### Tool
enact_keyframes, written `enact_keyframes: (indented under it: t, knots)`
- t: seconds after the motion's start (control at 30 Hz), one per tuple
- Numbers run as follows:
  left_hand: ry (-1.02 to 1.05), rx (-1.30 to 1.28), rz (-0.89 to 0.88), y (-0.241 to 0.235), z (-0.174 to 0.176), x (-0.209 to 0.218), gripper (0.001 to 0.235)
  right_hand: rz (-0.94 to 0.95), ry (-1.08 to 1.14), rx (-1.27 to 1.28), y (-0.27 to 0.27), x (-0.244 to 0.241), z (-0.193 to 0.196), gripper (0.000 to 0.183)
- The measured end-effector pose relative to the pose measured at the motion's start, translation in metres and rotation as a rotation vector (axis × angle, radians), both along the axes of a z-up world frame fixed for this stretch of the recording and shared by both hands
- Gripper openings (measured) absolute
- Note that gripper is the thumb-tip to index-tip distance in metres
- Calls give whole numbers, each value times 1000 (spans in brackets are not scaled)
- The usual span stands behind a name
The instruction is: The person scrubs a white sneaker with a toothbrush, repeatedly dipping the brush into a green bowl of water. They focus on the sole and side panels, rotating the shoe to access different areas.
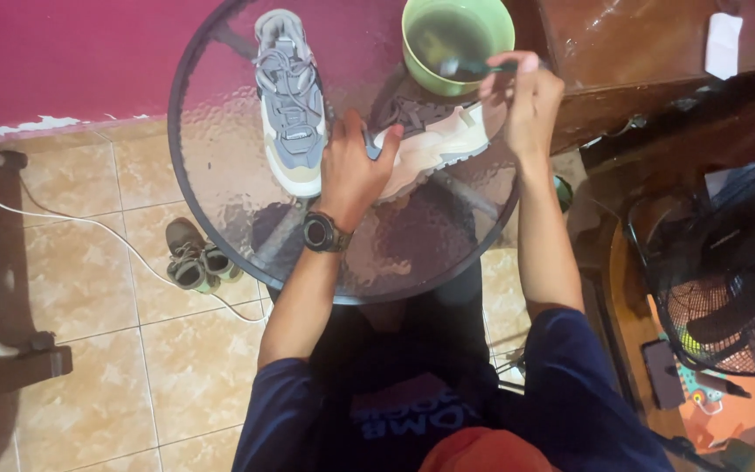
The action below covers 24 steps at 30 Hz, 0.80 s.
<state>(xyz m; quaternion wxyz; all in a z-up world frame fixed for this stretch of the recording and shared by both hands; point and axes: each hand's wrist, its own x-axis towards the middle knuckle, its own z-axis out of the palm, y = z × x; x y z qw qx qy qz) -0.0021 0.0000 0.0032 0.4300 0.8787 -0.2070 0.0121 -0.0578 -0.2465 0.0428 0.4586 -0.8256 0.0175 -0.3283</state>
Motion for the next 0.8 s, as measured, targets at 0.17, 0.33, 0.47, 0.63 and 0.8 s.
enact_keyframes:
  t: [0.17,0.33,0.47,0.63,0.8]
  knots:
    - [79,-37,27,-1,-7,5,79,52,-193,406,7,-58,-5,49]
    - [182,-170,20,0,-17,13,84,-56,-74,728,18,-136,-70,36]
    - [295,-209,42,2,-11,8,94,-42,71,995,56,-154,-121,31]
    - [301,-219,29,5,9,4,80,-148,89,1090,81,-148,-140,24]
    - [289,-213,30,6,4,6,72,-137,192,565,89,-154,-125,15]
